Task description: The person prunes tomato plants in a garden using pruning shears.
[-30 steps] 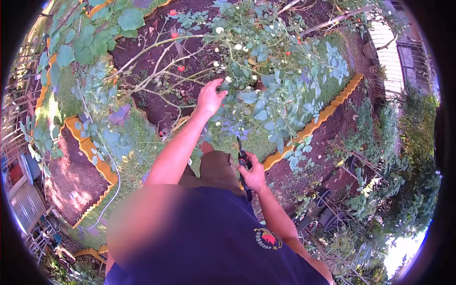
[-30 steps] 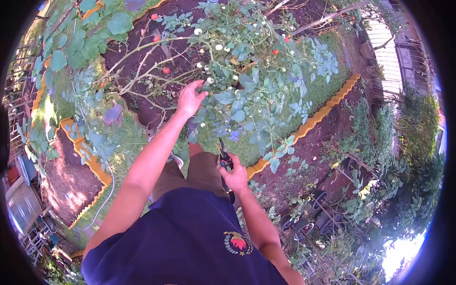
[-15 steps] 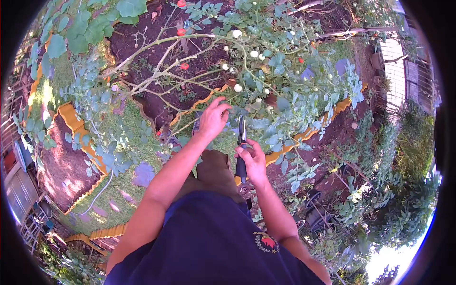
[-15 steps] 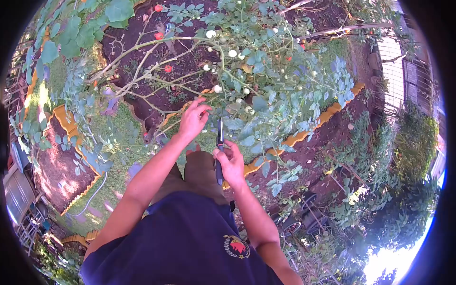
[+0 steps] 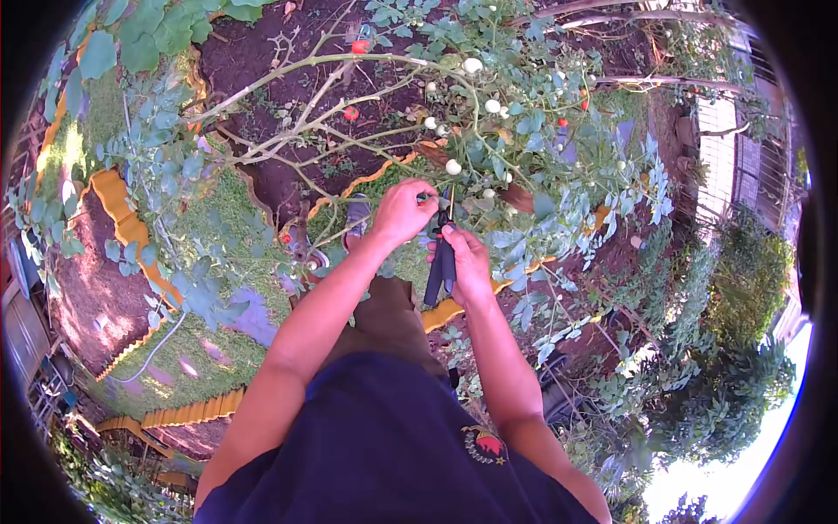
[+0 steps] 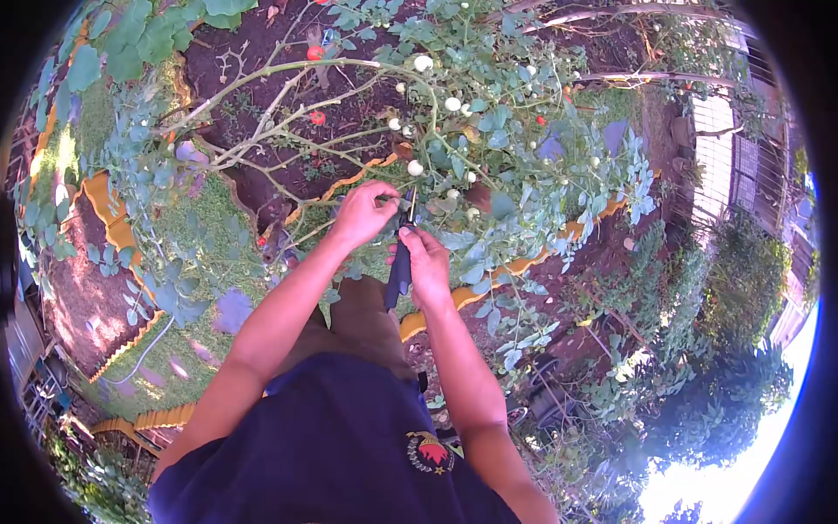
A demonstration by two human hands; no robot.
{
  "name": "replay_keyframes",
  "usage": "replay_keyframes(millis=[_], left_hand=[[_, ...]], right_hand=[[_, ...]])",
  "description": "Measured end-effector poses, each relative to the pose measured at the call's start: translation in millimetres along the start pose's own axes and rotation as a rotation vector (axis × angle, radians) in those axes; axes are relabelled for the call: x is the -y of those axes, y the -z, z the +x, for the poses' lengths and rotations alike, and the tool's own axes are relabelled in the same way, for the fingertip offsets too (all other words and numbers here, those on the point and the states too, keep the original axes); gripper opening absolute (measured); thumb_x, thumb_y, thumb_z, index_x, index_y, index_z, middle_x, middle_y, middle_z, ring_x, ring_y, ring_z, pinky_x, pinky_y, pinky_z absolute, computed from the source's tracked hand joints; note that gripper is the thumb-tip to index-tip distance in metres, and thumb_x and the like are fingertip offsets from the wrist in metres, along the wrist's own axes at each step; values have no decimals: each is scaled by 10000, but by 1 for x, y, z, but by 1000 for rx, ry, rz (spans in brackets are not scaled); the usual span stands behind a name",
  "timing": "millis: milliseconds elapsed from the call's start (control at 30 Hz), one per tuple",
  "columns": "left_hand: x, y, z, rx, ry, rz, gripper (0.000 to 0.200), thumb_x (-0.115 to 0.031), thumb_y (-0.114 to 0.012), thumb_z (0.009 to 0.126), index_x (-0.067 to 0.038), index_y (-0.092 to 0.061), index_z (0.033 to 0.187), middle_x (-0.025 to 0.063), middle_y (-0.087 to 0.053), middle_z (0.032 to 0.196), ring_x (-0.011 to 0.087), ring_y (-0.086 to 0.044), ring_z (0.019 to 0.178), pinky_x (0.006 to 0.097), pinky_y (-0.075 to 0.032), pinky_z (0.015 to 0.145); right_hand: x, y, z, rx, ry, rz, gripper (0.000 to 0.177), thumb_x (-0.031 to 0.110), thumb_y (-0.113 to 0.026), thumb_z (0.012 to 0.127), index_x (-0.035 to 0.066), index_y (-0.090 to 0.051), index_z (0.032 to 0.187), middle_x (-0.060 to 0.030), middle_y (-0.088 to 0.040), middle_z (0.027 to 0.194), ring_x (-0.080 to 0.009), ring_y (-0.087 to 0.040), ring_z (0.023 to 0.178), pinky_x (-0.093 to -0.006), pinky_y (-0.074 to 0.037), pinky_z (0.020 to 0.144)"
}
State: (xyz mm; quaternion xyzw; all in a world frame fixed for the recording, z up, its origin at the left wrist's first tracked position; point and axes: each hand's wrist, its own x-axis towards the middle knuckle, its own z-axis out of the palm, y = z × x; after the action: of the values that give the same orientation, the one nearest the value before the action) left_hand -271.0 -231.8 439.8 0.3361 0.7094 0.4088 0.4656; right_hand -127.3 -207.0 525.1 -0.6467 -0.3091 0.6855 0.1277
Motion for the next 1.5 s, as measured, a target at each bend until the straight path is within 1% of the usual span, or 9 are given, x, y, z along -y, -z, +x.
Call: replay_keyframes(millis=[100,200,533,700,800,900,1100,1300,1500], left_hand=[[-6,-1,1,-76,87,21,183,-155,-710,857,-49,-719,1006,127,-721,940,235,-686,756,364,-536,703],[-10,-1,2,-89,168,-69,170,-165,-710,843,-57,-706,974,163,-722,982,361,-698,853,448,-546,798],[-4,-7,4,-152,92,21,154,-122,-695,815,-101,-737,961,131,-725,983,344,-703,872,450,-549,785],[-3,-8,3,-158,84,44,157,-125,-696,807,-122,-747,956,117,-705,938,344,-695,851,454,-546,777],[-2,-8,4,-167,53,99,177,-112,-696,807,-72,-748,971,124,-718,935,297,-699,795,396,-547,746],[0,-10,5,-160,77,106,163,-130,-693,811,-128,-750,963,115,-690,939,335,-689,861,457,-540,784],[3,-1,-2,-195,120,77,174,-163,-664,838,-87,-707,989,114,-670,967,326,-684,864,458,-529,777],[6,4,2,-355,136,-75,305,-369,-627,926,-68,-661,957,134,-624,932,305,-647,872,439,-504,765],[-15,-17,11,-140,140,186,385,-429,-814,774,-104,-736,965,105,-585,959,282,-637,897,421,-511,797]], right_hand=[[0,-1,8,-6,1,-11,410,297,-683,945,-41,-625,1170,-104,-685,808,-163,-653,625,-281,-526,581],[1,0,10,-5,-8,-10,403,294,-682,946,-42,-630,1162,-104,-685,805,-162,-650,623,-280,-526,579],[0,-6,13,-41,39,-29,316,287,-684,949,-13,-634,1038,-114,-687,824,-173,-665,654,-290,-550,605],[-2,-5,13,-47,60,-81,338,277,-685,951,-27,-642,1092,-109,-689,817,-153,-652,639,-272,-538,598],[-2,-4,13,-49,54,-103,374,282,-698,943,-21,-637,1154,-83,-673,808,-131,-630,620,-258,-525,574],[-2,-5,13,-69,56,-124,396,287,-707,938,-16,-632,1181,-58,-662,797,-117,-612,603,-250,-511,554],[-10,3,4,-42,79,-183,478,226,-740,908,-50,-594,1271,-61,-688,796,-104,-622,619,-242,-488,557],[-14,18,-34,-94,78,-210,529,171,-749,888,-73,-558,1317,-94,-708,813,-109,-640,649,-243,-495,580],[-17,30,-39,-131,65,-166,536,173,-742,892,-67,-534,1325,-126,-710,864,-148,-668,694,-262,-529,630]])
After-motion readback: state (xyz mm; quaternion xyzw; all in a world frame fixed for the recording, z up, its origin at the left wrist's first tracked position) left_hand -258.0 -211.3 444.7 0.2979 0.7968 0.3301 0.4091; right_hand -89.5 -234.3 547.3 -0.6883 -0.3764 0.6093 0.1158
